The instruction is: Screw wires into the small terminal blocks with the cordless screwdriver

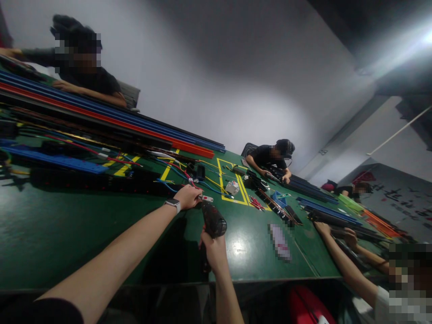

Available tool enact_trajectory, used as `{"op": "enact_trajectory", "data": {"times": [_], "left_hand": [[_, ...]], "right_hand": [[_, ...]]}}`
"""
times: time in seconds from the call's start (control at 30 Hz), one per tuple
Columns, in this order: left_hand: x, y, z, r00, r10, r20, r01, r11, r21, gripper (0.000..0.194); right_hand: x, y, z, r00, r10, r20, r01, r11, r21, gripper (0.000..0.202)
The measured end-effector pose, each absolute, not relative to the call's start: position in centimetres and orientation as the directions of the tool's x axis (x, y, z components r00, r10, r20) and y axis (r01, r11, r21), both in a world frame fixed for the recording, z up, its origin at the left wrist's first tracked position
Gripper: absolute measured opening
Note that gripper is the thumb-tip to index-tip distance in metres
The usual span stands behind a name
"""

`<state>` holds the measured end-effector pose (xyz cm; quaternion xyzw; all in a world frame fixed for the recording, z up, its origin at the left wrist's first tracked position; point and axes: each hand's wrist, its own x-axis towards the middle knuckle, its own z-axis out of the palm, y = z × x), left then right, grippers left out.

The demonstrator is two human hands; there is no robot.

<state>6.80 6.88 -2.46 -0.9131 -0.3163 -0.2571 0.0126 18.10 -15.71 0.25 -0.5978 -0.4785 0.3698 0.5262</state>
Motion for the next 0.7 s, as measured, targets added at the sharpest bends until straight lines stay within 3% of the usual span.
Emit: {"op": "enact_trajectory", "data": {"times": [0.33, 0.7], "left_hand": [[6.8, 6.59, -2.21, 0.671, 0.586, 0.454, 0.568, -0.8, 0.193, 0.022], [6.88, 6.97, -2.41, 0.684, 0.583, 0.439, 0.554, -0.806, 0.207, 0.031]], "right_hand": [[17.96, -15.68, 0.9, 0.251, 0.968, 0.022, 0.21, -0.032, -0.977, 0.024], [17.75, -15.9, 1.02, 0.227, 0.974, 0.024, 0.323, -0.052, -0.945, 0.01]]}}
